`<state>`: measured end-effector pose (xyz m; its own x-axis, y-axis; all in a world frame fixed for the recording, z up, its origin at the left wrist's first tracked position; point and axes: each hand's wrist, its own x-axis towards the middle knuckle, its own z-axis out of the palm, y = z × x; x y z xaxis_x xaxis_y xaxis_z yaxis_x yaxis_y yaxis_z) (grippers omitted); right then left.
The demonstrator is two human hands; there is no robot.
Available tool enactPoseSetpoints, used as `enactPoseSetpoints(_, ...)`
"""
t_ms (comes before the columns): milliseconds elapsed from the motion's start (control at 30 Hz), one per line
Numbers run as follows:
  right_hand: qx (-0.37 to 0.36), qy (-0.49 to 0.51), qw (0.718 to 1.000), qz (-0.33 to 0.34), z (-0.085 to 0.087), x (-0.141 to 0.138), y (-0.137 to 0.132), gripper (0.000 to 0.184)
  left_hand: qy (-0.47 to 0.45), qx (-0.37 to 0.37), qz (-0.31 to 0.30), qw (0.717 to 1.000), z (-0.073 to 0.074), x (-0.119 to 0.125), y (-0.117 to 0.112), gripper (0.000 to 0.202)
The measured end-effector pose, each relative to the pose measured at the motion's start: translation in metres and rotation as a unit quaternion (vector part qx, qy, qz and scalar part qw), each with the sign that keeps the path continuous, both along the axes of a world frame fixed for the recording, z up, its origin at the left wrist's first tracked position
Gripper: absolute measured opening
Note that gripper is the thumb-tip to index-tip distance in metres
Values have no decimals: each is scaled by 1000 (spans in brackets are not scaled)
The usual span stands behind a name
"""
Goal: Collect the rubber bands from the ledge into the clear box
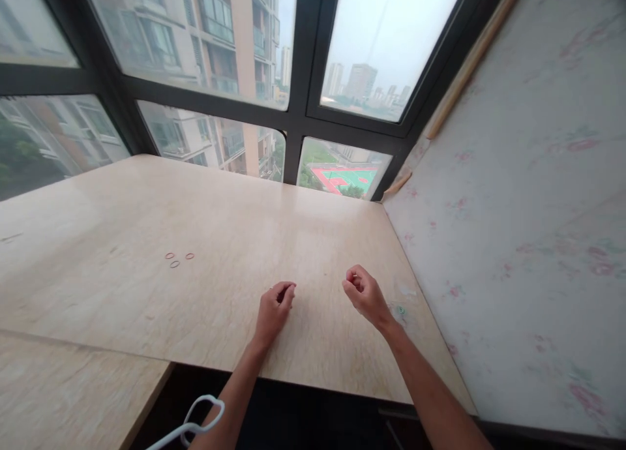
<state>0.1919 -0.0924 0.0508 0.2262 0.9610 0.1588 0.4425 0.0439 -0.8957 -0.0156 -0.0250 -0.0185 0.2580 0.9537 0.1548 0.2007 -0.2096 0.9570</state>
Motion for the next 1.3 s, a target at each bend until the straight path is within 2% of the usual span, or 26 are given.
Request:
enactPoseSetpoints(100, -1, 47, 996, -70, -3, 18, -38, 22, 0, -11, 3, 1000, 1, -1, -2, 30)
enactPoseSetpoints(200, 4, 42, 988, -149, -7, 37, -74, 25, 8, -18, 7, 1000, 3, -2, -4, 31)
enactPoseSetpoints(333, -1, -36, 964, -265, -13, 64, -110, 26, 26, -24, 12, 999, 8, -2, -6, 32)
enactPoseSetpoints(433, -9, -123, 941, -314, -20, 82, -125, 27, 32, -26, 11, 999, 9, -1, -6, 33)
enactPoseSetpoints(533, -50, -209, 936, -277, -31, 92, -132, 28, 36, -25, 16, 999, 7, -1, -5, 35)
enactPoseSetpoints(633, -81, -239, 934, -253, -39, 97, -138, 30, 38, -27, 18, 999, 6, -1, -6, 35)
enactPoseSetpoints(800, -67, -159, 933, -315, -44, 96, -146, 33, 41, -32, 21, 998, 6, 0, -7, 35)
enactPoseSetpoints(1000, -73, -80, 948, -300, -54, 89, -149, 40, 49, -30, 19, 998, 3, -1, -6, 35)
enactPoseSetpoints(1100, -49, -138, 945, -292, -52, 93, -141, 39, 54, -30, 19, 998, 3, -1, -6, 35)
enactPoseSetpoints(1167, -50, -206, 942, -260, -45, 99, -132, 36, 55, -30, 20, 998, 3, 0, -6, 36)
enactPoseSetpoints(1300, -139, -340, 915, -166, -28, 113, -111, 28, 59, -30, 20, 998, 5, 0, -6, 37)
